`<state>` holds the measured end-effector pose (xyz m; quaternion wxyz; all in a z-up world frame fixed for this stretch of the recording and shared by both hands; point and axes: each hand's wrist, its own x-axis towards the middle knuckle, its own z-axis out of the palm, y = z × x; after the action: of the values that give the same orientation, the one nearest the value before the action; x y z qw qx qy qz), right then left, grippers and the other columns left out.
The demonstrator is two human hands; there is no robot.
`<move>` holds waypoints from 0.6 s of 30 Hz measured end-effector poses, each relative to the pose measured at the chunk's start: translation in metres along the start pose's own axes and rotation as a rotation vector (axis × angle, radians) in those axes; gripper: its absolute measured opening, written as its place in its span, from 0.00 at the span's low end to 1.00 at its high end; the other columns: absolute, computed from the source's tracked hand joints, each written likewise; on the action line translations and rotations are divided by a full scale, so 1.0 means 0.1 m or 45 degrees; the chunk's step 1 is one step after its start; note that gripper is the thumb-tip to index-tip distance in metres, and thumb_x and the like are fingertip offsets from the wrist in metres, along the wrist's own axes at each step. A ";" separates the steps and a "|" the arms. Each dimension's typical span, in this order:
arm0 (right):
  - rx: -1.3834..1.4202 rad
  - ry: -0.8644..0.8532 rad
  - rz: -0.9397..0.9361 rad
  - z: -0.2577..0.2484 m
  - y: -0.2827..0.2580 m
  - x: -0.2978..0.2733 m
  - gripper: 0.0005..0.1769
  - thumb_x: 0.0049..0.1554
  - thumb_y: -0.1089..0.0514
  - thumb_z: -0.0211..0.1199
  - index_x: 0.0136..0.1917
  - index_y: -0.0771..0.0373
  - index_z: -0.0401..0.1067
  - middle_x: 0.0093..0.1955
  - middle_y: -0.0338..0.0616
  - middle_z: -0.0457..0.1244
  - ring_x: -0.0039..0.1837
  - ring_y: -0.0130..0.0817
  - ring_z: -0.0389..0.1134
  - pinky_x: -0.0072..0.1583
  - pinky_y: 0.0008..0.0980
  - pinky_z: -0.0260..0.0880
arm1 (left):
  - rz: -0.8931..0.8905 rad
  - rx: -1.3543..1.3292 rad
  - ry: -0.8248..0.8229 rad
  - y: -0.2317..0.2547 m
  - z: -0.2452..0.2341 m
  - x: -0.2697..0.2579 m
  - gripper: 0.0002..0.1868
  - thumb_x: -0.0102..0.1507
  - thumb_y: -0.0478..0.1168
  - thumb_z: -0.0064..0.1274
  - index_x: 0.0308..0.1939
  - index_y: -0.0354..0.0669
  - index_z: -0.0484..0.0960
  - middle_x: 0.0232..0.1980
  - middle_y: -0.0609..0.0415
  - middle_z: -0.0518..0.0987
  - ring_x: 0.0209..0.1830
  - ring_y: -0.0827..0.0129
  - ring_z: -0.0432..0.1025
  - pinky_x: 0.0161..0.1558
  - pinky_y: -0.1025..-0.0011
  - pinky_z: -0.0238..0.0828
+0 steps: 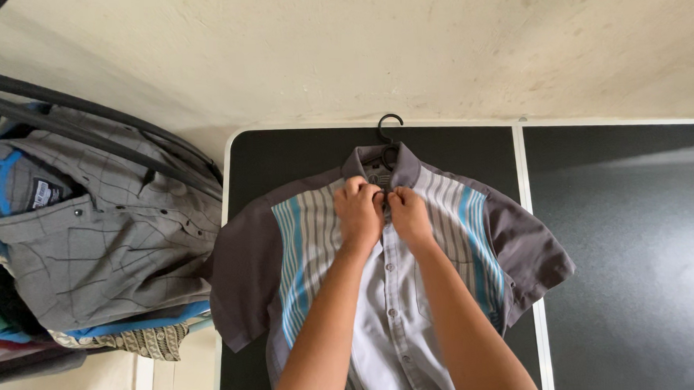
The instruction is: The person takes shirts from a clothes rack, lays them on a table, and buttons them one by one. They handle a striped shirt, a checkered shirt, and a black shirt, buttoning each fully before moving to the next.
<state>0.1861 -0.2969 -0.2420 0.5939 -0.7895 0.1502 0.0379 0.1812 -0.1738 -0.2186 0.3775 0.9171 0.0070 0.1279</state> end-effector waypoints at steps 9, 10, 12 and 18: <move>-0.405 -0.106 0.137 -0.23 -0.33 0.07 0.19 0.58 0.52 0.66 0.37 0.73 0.78 0.29 0.56 0.65 0.31 0.37 0.64 0.39 0.40 0.65 | 0.353 0.084 -0.143 0.21 -0.41 0.10 0.07 0.63 0.38 0.57 0.44 0.47 0.81 0.50 0.59 0.77 0.51 0.56 0.68 0.55 0.56 0.65; -0.385 -0.138 0.135 -0.24 -0.32 0.07 0.20 0.59 0.53 0.66 0.36 0.74 0.77 0.29 0.57 0.64 0.31 0.37 0.63 0.39 0.41 0.65 | 0.355 0.102 -0.143 0.21 -0.41 0.09 0.06 0.63 0.39 0.58 0.43 0.47 0.81 0.48 0.58 0.77 0.50 0.55 0.68 0.54 0.56 0.65; -0.412 -0.118 0.045 -0.26 -0.29 0.09 0.15 0.55 0.53 0.64 0.39 0.70 0.79 0.29 0.53 0.66 0.32 0.36 0.66 0.39 0.39 0.66 | 0.361 0.138 -0.144 0.20 -0.42 0.11 0.05 0.64 0.41 0.59 0.43 0.48 0.82 0.44 0.55 0.76 0.49 0.55 0.68 0.53 0.56 0.65; -0.335 -0.067 0.037 -0.18 -0.22 0.10 0.14 0.58 0.55 0.61 0.43 0.69 0.77 0.33 0.51 0.67 0.36 0.37 0.67 0.42 0.38 0.66 | 0.143 0.096 -0.228 0.18 -0.35 0.18 0.07 0.61 0.44 0.60 0.37 0.47 0.87 0.41 0.53 0.79 0.47 0.53 0.69 0.51 0.56 0.66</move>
<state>0.1994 -0.3107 -0.2183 0.4884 -0.8570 0.1397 0.0865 0.1885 -0.1603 -0.1778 0.3341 0.9373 -0.0732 0.0661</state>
